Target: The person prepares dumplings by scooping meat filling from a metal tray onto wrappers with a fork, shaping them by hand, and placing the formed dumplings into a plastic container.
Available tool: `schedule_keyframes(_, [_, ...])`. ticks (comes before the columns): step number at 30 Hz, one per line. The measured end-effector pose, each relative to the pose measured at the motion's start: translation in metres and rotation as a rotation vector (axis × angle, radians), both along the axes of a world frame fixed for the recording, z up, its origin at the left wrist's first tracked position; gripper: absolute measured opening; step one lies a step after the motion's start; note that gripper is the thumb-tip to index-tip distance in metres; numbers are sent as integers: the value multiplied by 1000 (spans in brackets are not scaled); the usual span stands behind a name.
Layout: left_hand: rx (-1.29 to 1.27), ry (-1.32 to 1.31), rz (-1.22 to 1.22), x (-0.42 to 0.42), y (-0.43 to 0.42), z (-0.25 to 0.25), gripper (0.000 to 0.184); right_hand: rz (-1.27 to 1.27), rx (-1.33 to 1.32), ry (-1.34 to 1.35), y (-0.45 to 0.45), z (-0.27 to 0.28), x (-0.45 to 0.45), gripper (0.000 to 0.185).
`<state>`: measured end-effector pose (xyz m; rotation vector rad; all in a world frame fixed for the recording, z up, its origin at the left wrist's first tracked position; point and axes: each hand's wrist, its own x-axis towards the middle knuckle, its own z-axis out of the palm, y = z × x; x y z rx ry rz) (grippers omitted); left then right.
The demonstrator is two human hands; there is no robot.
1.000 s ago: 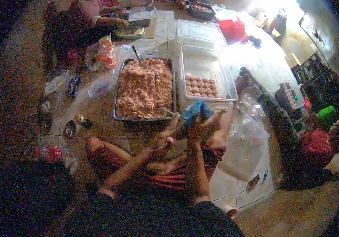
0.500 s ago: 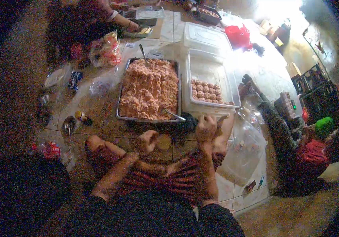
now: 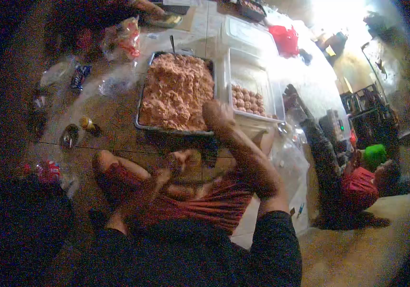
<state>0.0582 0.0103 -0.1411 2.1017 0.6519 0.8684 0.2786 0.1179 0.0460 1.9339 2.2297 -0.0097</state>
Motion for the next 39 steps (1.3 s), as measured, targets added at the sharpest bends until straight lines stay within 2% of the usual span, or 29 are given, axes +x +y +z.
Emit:
schedule_keyframes(1, [-2,-29,4,-2,1,-5,31,-26,-24,16,-6,33,-10,48])
schedule_keyframes(2, [3,-61,11,-3,3,-10,30,151,189,37,-6,40,4,43])
schedule_keyframes(4, [19,-100,12,-2,11,-11,29,325,409,50,-4,66,5,39])
schedule_keyframes(6, [4,-100,-1,-2,12,4,29,171,166,-104,-1,110,-16,30])
schedule_keyframes(7, [-15,-86,-11,-2,12,6,30,177,175,-108,4,104,-11,30])
schedule_keyframes(9, [-63,-62,-39,-3,10,7,31,302,430,-202,14,68,7,28])
schedule_keyframes(10, [-89,-49,-54,-3,7,7,32,120,181,-102,18,50,5,26])
schedule_keyframes(12, [-138,-22,-89,-2,1,8,33,64,262,-52,12,-15,26,25])
schedule_keyframes(14, [-178,-3,-112,-1,-7,9,35,447,558,1,-30,-4,4,23])
schedule_keyframes(16, [-201,10,-133,1,-10,9,37,635,710,33,-38,13,-2,22])
schedule_keyframes(17, [-209,15,-142,1,-10,9,38,609,459,102,-33,25,4,22])
schedule_keyframes(19, [-225,9,-154,1,-10,9,40,582,215,162,-13,43,14,21])
schedule_keyframes(21, [-235,7,-161,1,-11,10,42,260,251,99,11,54,18,16])
schedule_keyframes(23, [-242,7,-165,2,-12,11,45,218,420,-107,36,59,20,12])
schedule_keyframes(24, [-245,7,-164,3,-12,11,46,337,598,-61,46,42,33,8])
schedule_keyframes(25, [-251,8,-167,3,-11,12,47,339,604,-59,42,38,19,8])
schedule_keyframes(27, [-253,10,-168,3,-9,12,49,213,181,-190,29,23,-19,10])
schedule_keyframes(28, [-258,10,-163,3,-9,10,50,221,181,-191,27,28,-21,10])
schedule_keyframes(31, [-276,9,-173,2,-11,10,54,569,-139,-60,10,77,-20,10])
schedule_keyframes(33, [-287,5,-187,1,-8,4,57,693,122,119,33,63,2,6])
schedule_keyframes(36, [-317,-12,-217,-3,-8,-5,60,375,220,-246,66,66,13,14])
schedule_keyframes(37, [-326,-17,-224,-3,-7,-11,62,322,229,-296,75,60,15,16])
schedule_keyframes(39, [-354,-40,-257,-5,-5,-18,64,268,257,-214,76,31,17,21])
